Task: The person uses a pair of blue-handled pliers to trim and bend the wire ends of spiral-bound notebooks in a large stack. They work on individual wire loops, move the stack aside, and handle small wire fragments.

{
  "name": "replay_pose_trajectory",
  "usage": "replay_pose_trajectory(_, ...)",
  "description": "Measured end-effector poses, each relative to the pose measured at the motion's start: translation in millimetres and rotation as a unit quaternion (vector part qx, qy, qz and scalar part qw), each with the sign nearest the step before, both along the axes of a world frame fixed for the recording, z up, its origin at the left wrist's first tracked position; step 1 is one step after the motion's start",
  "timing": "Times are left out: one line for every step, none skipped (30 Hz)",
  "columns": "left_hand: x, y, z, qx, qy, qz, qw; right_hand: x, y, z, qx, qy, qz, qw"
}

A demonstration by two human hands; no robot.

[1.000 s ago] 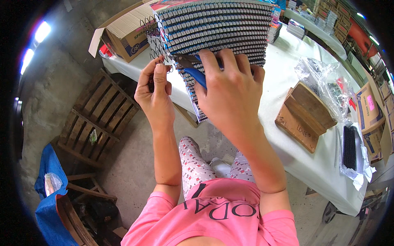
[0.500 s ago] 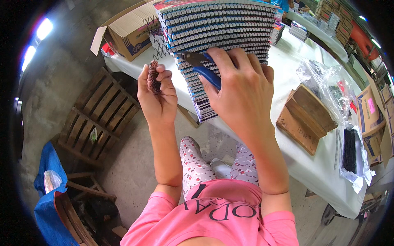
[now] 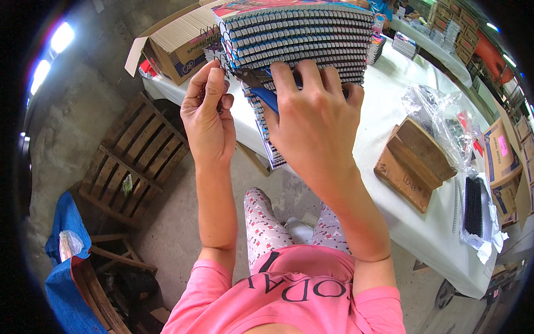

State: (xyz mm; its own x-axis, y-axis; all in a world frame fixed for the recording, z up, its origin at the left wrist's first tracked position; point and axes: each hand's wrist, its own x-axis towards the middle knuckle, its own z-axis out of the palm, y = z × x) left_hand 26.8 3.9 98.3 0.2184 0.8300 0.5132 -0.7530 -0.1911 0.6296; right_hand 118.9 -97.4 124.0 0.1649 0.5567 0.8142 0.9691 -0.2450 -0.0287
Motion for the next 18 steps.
replay_pose_trajectory(2, 0, 1, -0.003, -0.029, -0.021, 0.999, 0, 0, 1, 0.001, -0.004, -0.001, 1.000)
replay_pose_trajectory(4, -2, 1, -0.003, -0.016, 0.007, 1.000, 0, 0, 2, 0.002, -0.008, -0.002, 1.000)
replay_pose_trajectory(6, -3, 1, -0.003, -0.004, 0.035, 0.999, 0, -1, 2, 0.003, -0.012, -0.002, 1.000)
replay_pose_trajectory(8, -4, 1, -0.003, 0.010, 0.062, 0.998, 3, 0, 1, -0.001, -0.007, 0.007, 1.000)
replay_pose_trajectory(9, -5, 2, 0.004, 0.015, 0.080, 0.997, 7, 3, -1, -0.006, -0.002, 0.017, 1.000)
replay_pose_trajectory(10, -7, 3, 0.010, 0.020, 0.097, 0.995, 11, 4, -3, -0.010, 0.003, 0.027, 1.000)
replay_pose_trajectory(11, -8, 4, 0.015, 0.025, 0.115, 0.993, 13, 4, -4, -0.021, 0.015, 0.031, 0.999)
replay_pose_trajectory(13, -7, 2, 0.028, 0.034, 0.123, 0.991, 15, 4, -4, -0.031, 0.027, 0.034, 0.999)
replay_pose_trajectory(15, -5, -1, 0.041, 0.042, 0.130, 0.990, 17, 2, -4, -0.042, 0.038, 0.038, 0.998)
replay_pose_trajectory(15, -4, -2, 0.056, 0.051, 0.142, 0.987, 18, 1, -4, -0.046, 0.059, 0.049, 0.996)
replay_pose_trajectory(14, -4, -3, 0.057, 0.056, 0.138, 0.987, 17, -2, -3, -0.050, 0.079, 0.061, 0.994)
replay_pose_trajectory(11, -4, -3, 0.059, 0.060, 0.134, 0.987, 17, -4, -2, -0.054, 0.099, 0.072, 0.991)
replay_pose_trajectory(10, -4, -4, 0.058, 0.065, 0.131, 0.988, 16, -7, 1, -0.042, 0.073, 0.061, 0.995)
replay_pose_trajectory(10, -4, -4, 0.061, 0.057, 0.128, 0.988, 15, -9, 4, -0.031, 0.046, 0.051, 0.997)
replay_pose_trajectory(10, -3, -4, 0.063, 0.049, 0.126, 0.989, 14, -10, 6, -0.019, 0.020, 0.040, 0.999)
replay_pose_trajectory(11, -4, -4, 0.066, 0.041, 0.121, 0.990, 14, -10, 6, -0.009, 0.016, 0.027, 0.999)
replay_pose_trajectory(11, -4, -3, 0.065, 0.047, 0.125, 0.989, 13, -9, 6, 0.000, 0.012, 0.014, 1.000)
replay_pose_trajectory(11, -4, -3, 0.064, 0.053, 0.130, 0.988, 12, -8, 7, 0.010, 0.008, 0.002, 1.000)
